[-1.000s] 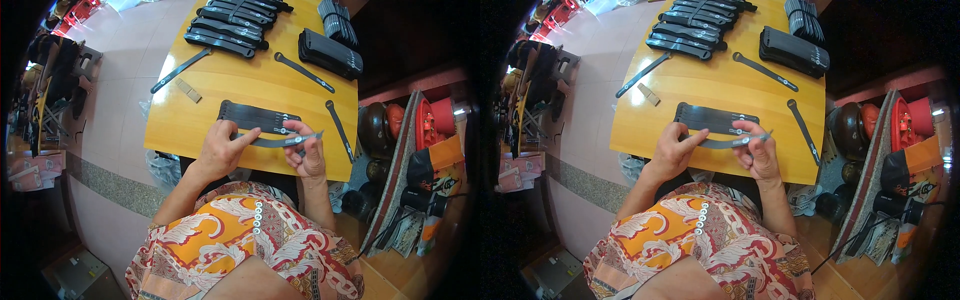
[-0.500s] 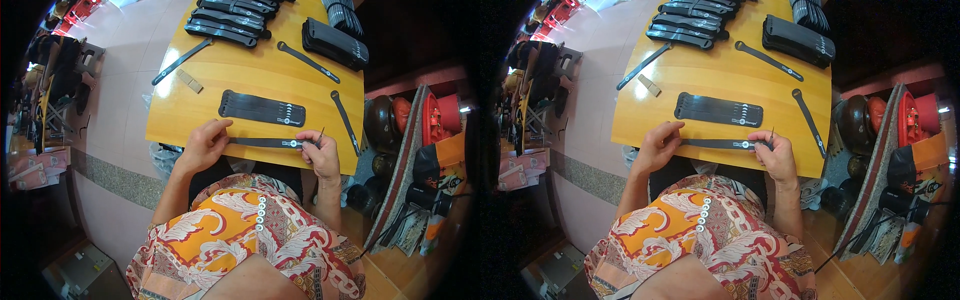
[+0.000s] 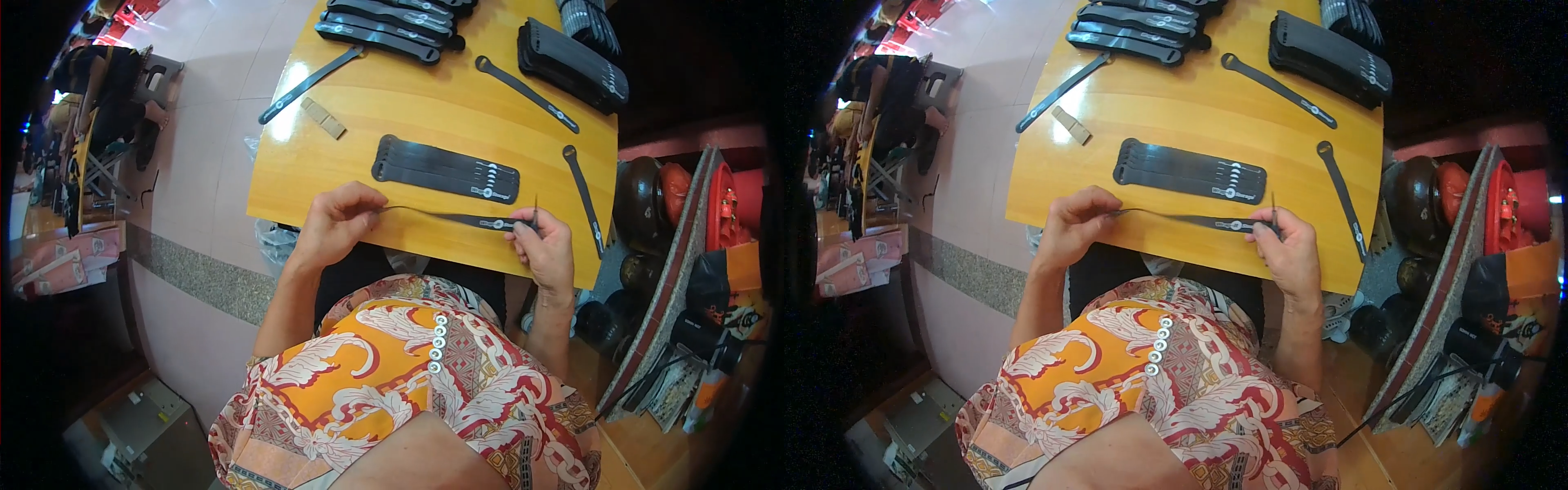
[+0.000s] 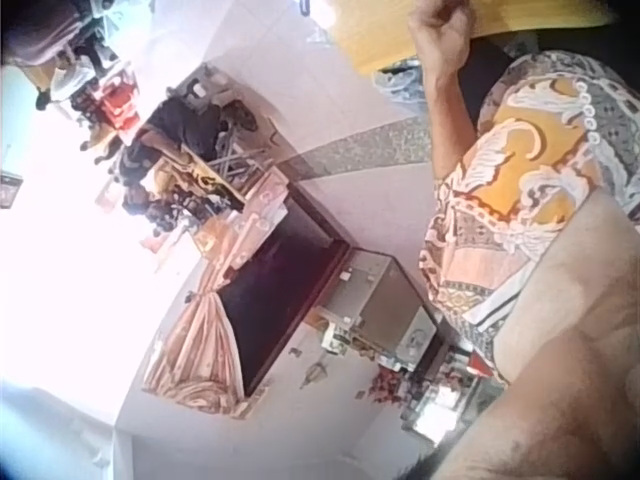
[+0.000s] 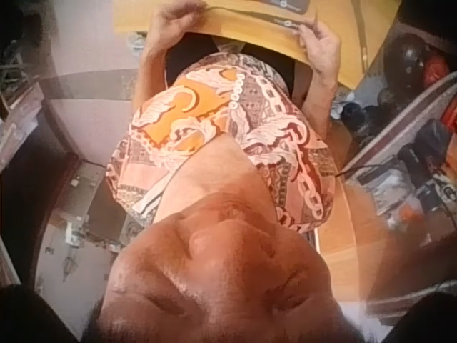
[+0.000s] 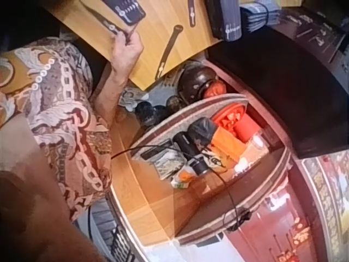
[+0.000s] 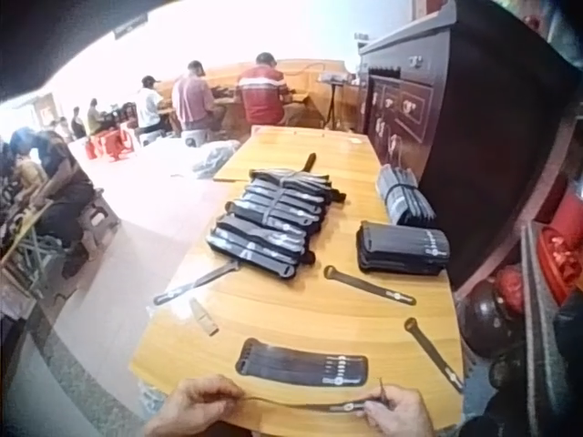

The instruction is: Assembling small metal hardware components onto black straps at a workbench.

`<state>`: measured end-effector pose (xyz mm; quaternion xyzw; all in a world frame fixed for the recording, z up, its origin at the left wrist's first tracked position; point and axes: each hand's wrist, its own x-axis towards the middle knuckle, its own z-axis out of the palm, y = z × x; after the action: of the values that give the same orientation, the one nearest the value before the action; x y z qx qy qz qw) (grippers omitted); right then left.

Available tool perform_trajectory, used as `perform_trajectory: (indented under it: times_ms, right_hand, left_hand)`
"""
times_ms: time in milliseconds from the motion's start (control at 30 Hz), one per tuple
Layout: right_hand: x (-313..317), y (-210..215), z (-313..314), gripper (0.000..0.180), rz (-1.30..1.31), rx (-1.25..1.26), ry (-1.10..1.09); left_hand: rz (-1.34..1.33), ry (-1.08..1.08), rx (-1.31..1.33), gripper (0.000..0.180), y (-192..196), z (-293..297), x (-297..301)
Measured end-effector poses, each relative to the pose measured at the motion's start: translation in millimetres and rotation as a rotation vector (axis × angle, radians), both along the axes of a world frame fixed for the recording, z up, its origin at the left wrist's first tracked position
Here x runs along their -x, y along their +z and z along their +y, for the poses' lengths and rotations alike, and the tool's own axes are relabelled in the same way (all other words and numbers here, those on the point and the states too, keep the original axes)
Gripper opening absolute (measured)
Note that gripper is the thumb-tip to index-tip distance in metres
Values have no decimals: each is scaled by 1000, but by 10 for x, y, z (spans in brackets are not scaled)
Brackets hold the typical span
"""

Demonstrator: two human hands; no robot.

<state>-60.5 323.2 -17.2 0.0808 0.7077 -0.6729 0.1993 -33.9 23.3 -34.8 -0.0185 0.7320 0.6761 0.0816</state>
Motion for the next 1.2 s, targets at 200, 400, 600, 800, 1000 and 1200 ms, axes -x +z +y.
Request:
perform_trajectory:
  times_ms: [200, 400, 600, 800, 1000, 1200]
  right_hand:
    - [61, -52, -9, 11, 144, -154, -14]
    - [145, -160, -19, 11, 131, -225, -64]
    - [195, -243, -64, 10, 199, -341, -75]
    - [231, -208, -121, 11, 206, -487, -104]
    - [236, -248, -122, 10, 190, -472, -147]
    - [221, -279, -121, 9, 225, -492, -188]
  left_hand:
    - [-130, 187, -127, 10, 30, 76, 121]
    - [-225, 227, -47, 10, 11, 73, 204]
    - [2, 278, 412, 7, -118, 118, 295]
    - [-54, 346, 470, 9, -140, 135, 356]
    - [2, 326, 533, 10, -98, 166, 368]
    - [-3, 327, 535, 9, -105, 202, 391]
